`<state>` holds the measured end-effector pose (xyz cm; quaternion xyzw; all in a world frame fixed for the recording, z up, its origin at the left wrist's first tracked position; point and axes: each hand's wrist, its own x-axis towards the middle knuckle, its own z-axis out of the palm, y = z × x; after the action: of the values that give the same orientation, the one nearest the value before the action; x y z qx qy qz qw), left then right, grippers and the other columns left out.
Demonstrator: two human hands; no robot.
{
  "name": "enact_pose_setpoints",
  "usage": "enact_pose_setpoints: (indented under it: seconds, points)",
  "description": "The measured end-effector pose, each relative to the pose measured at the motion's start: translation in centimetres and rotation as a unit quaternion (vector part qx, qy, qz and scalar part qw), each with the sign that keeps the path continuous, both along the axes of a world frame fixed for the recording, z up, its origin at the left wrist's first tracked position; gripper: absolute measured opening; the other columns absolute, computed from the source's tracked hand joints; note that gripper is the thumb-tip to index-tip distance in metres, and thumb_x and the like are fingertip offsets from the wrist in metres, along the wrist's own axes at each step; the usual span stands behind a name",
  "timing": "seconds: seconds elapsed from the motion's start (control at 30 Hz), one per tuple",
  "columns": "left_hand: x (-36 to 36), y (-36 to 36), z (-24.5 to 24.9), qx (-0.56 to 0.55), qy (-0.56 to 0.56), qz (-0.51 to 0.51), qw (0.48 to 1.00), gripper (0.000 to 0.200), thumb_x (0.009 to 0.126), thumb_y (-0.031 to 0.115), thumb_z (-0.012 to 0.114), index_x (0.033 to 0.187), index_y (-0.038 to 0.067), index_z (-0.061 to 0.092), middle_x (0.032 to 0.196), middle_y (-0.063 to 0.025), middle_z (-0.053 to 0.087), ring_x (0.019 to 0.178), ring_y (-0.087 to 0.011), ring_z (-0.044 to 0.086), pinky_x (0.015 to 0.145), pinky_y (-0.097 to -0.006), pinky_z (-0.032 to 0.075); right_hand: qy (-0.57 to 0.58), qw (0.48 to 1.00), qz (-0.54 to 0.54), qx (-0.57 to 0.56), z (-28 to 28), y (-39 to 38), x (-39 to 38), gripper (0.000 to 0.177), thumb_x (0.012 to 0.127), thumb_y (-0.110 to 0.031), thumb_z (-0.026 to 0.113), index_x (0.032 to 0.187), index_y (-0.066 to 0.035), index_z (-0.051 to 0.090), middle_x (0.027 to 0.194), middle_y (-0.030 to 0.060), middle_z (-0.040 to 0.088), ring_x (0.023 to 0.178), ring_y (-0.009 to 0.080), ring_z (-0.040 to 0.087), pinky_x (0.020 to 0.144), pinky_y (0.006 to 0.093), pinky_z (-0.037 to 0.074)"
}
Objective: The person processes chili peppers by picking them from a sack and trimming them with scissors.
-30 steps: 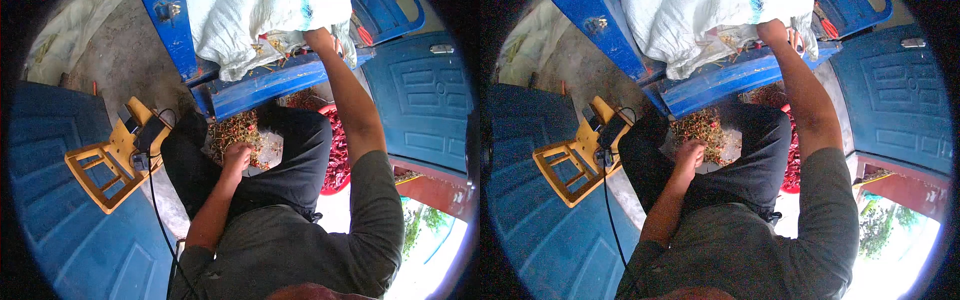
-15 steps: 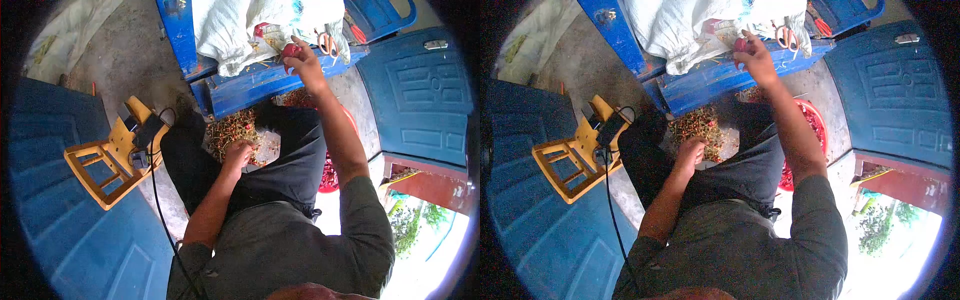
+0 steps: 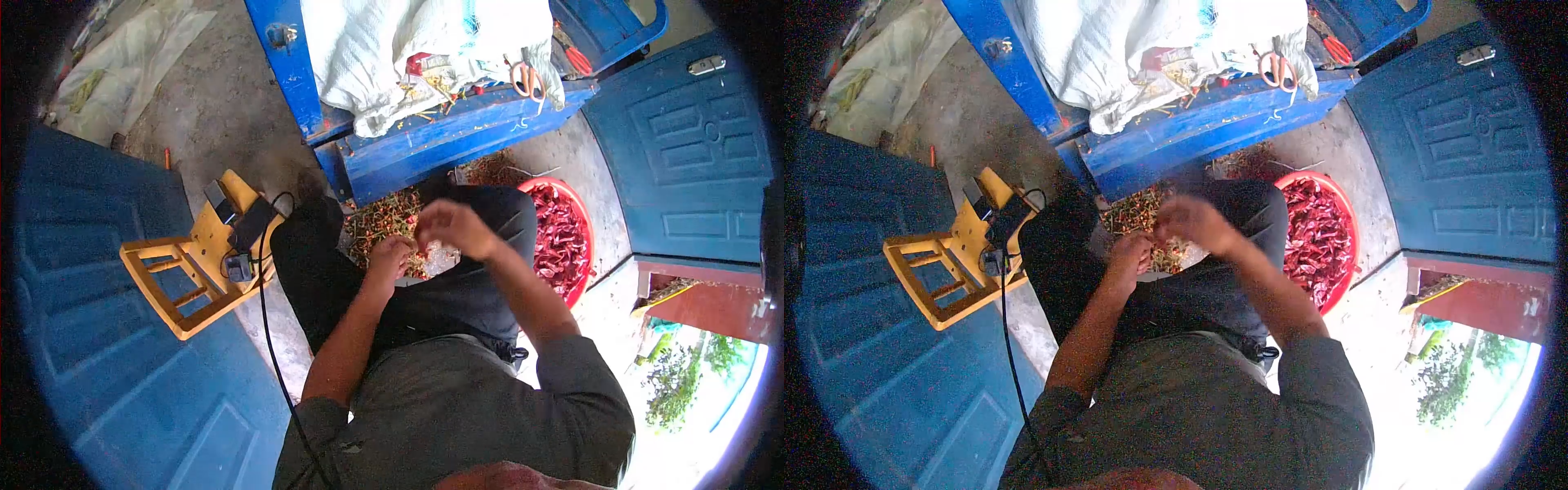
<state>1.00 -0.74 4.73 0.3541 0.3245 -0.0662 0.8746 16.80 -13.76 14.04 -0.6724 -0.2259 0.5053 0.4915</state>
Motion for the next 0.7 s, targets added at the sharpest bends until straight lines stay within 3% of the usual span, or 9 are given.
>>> enact_pose_setpoints:
  seconds: [0.03,0.13,0.2,0.27,0.3,0.43,0.53,0.6,0.7]
  points:
    - [-0.1,-0.6,0.1,-0.016,0.011,0.055,0.998,0.011,0.090,0.009,0.055,0.090,0.004,0.065,0.069,0.0017,0.053,0.056,-0.0078,0.050,0.049,-0.0241,0.040,0.019,1.000,0.022,0.009,-2.4,-0.8,-1.5,0.027,0.090,-0.005,0.069,0.115,-0.001,0.060,0.100,0.0079,0.071,0.086,0.0141,0.067,0.071,0.0270,0.053]
    - [0.1,-0.9,-2.0,0.102,0.001,0.007,0.995,0.014,0.097,0.014,0.052,0.098,0.005,0.062,0.078,-0.0032,0.061,0.066,-0.0131,0.061,0.053,-0.0274,0.048,0.103,0.994,0.010,0.033,-4.2,-1.8,-5.2,0.026,0.087,-0.004,0.073,0.111,-0.001,0.063,0.101,0.0074,0.071,0.091,0.0145,0.067,0.077,0.0293,0.054]
    - [-0.1,-0.5,-2.9,0.084,0.011,0.003,0.996,0.015,0.097,0.015,0.052,0.099,0.005,0.062,0.084,-0.0055,0.064,0.071,-0.0154,0.063,0.057,-0.0297,0.050,0.167,0.984,-0.022,0.049,-4.5,-1.7,-7.0,0.024,0.086,-0.005,0.075,0.108,-0.001,0.066,0.101,0.0065,0.071,0.095,0.0147,0.067,0.081,0.0315,0.055]
    - [0.1,-0.2,-2.9,0.065,0.020,0.000,0.998,0.015,0.097,0.015,0.052,0.100,0.005,0.063,0.089,-0.0077,0.066,0.077,-0.0176,0.066,0.062,-0.0319,0.053,-0.019,0.995,-0.020,0.093,-5.4,-1.6,-7.9,0.023,0.086,-0.004,0.075,0.108,-0.003,0.067,0.103,0.0067,0.071,0.095,0.0135,0.067,0.082,0.0316,0.055]
    - [0.2,-0.1,-2.6,0.055,0.022,0.032,0.998,0.017,0.094,0.014,0.051,0.099,0.003,0.063,0.085,-0.0078,0.064,0.071,-0.0172,0.064,0.059,-0.0314,0.052,-0.073,0.993,-0.014,0.094,-3.5,-1.1,-8.0,0.024,0.086,-0.007,0.076,0.108,-0.005,0.068,0.104,0.0080,0.071,0.095,0.0140,0.068,0.082,0.0309,0.055]
    - [0.4,0.5,-1.5,0.032,0.035,0.075,0.996,0.020,0.091,0.015,0.053,0.099,0.002,0.064,0.081,-0.0089,0.062,0.065,-0.0185,0.062,0.053,-0.0333,0.050,-0.123,0.988,-0.031,0.088,-3.5,-0.4,-8.6,0.027,0.083,-0.004,0.078,0.109,-0.004,0.067,0.103,0.0061,0.070,0.093,0.0159,0.068,0.079,0.0313,0.055]
    - [0.7,0.8,-0.3,0.019,0.072,0.086,0.994,0.020,0.092,0.018,0.054,0.100,0.002,0.064,0.081,-0.0088,0.061,0.065,-0.0186,0.063,0.051,-0.0321,0.049,-0.236,0.961,-0.046,0.135,-4.4,-0.3,-8.6,0.029,0.081,-0.012,0.079,0.108,-0.008,0.068,0.102,0.0088,0.071,0.091,0.0240,0.070,0.081,0.0373,0.056]
    - [0.7,0.5,-1.2,0.020,0.075,0.083,0.993,0.020,0.092,0.019,0.054,0.099,0.003,0.064,0.081,-0.0086,0.061,0.063,-0.0183,0.061,0.049,-0.0314,0.048,-0.317,0.944,0.016,0.092,-4.4,-0.4,-8.2,0.027,0.080,-0.016,0.078,0.105,-0.010,0.068,0.099,0.0097,0.071,0.088,0.0298,0.070,0.077,0.0413,0.056]
    - [-0.2,0.3,-1.7,0.021,0.082,0.042,0.996,0.021,0.093,0.023,0.053,0.097,0.005,0.064,0.079,-0.0070,0.060,0.059,-0.0170,0.057,0.047,-0.0302,0.047,-0.327,0.943,0.042,0.049,-4.0,-0.2,-7.5,0.029,0.077,-0.014,0.081,0.103,-0.008,0.069,0.096,0.0106,0.070,0.083,0.0285,0.068,0.073,0.0378,0.054]
